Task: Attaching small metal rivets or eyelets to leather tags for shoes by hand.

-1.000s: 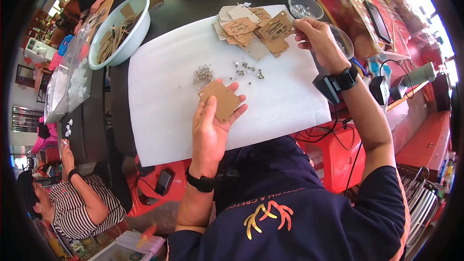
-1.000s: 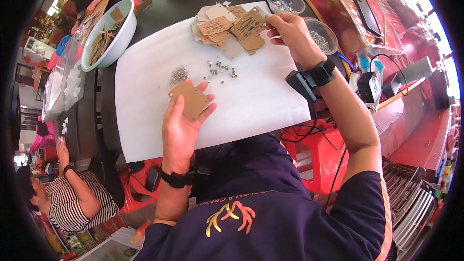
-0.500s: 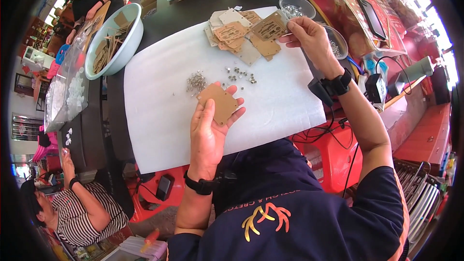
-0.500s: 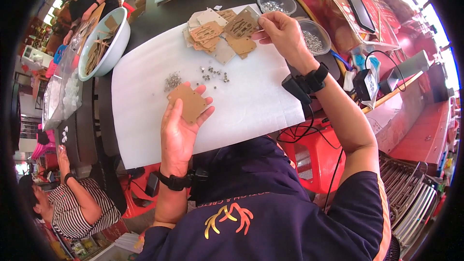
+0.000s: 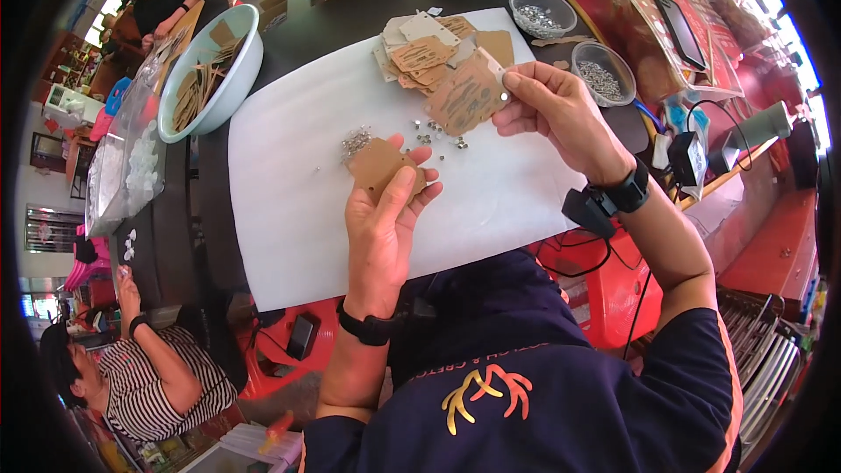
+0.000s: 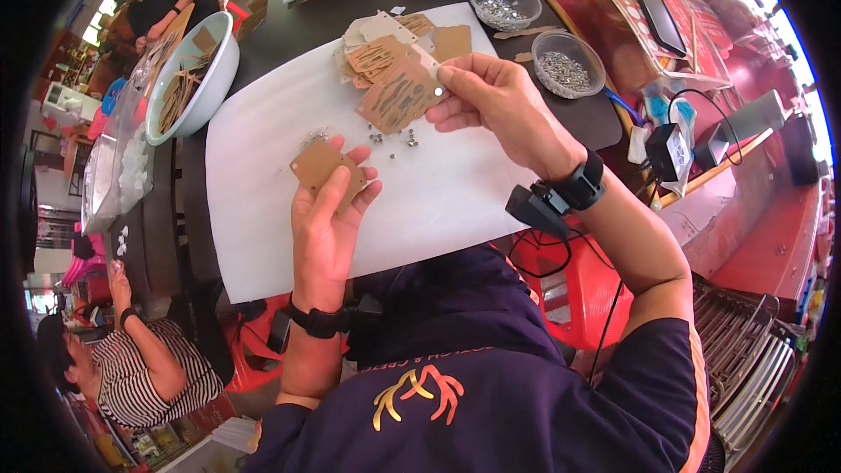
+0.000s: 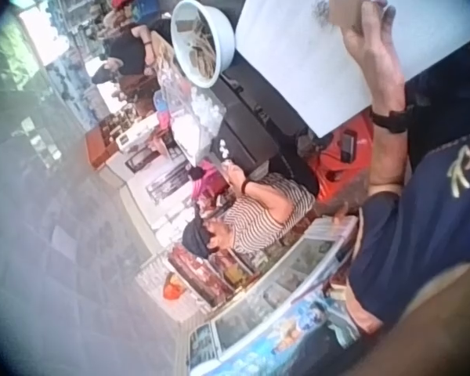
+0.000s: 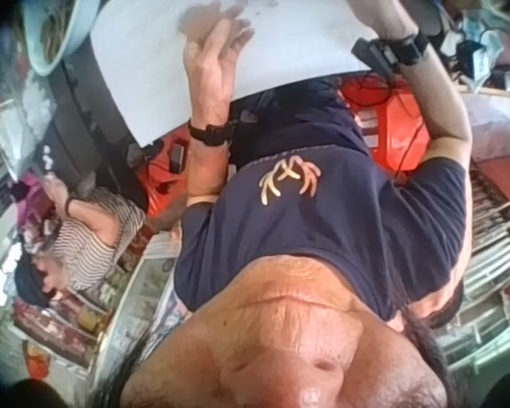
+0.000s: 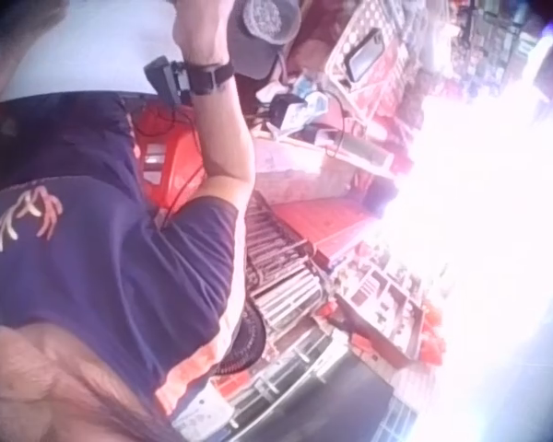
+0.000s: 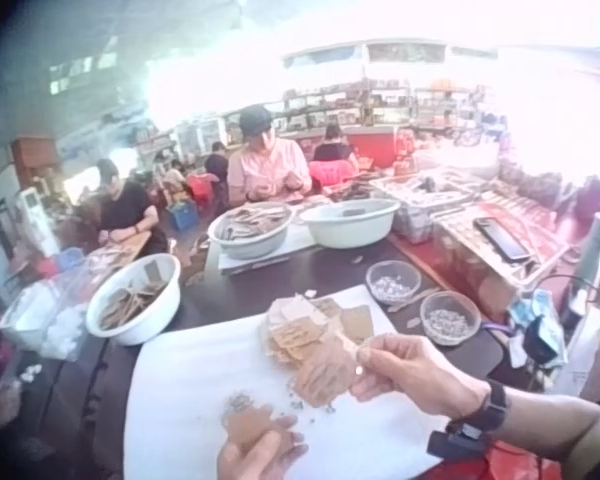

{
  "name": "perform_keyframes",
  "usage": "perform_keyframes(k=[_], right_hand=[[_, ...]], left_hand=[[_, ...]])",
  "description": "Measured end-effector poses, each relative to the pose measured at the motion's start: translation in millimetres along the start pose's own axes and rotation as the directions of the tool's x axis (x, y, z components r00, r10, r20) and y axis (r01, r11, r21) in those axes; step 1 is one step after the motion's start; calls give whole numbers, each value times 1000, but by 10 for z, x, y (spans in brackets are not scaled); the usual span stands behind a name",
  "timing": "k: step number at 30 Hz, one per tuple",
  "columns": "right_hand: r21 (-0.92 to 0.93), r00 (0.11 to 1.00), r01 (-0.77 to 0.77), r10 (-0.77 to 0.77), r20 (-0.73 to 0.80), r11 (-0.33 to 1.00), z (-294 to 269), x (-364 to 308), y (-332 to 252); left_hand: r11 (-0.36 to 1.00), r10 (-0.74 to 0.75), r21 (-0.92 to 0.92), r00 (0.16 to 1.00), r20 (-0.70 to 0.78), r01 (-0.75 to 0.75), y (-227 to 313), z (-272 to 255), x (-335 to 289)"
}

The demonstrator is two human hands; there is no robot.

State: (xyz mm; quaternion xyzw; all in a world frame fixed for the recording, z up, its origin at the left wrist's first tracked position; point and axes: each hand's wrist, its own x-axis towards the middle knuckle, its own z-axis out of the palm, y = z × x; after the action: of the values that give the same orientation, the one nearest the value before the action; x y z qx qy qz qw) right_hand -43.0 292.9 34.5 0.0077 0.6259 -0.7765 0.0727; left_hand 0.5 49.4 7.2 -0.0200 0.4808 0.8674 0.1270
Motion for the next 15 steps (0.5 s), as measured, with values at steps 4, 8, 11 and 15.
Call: perform_keyframes(k=[4, 8, 11, 15], right_hand=[[30, 996, -54, 51, 73, 998, 204, -142, -27], [39, 985, -130, 124, 119, 991, 340, -201, -39], [53, 974, -178, 169, 152, 983, 329, -204, 17], [102, 957, -239, 217, 191, 965, 282, -205, 102]], left_hand=[[998, 58, -22, 998, -12, -59, 45, 82, 22], [997, 81, -15, 995, -52, -82, 29, 57, 30], [994, 107, -3, 991, -79, -107, 11, 11, 22], [995, 102, -1, 991, -83, -103, 32, 18, -16]])
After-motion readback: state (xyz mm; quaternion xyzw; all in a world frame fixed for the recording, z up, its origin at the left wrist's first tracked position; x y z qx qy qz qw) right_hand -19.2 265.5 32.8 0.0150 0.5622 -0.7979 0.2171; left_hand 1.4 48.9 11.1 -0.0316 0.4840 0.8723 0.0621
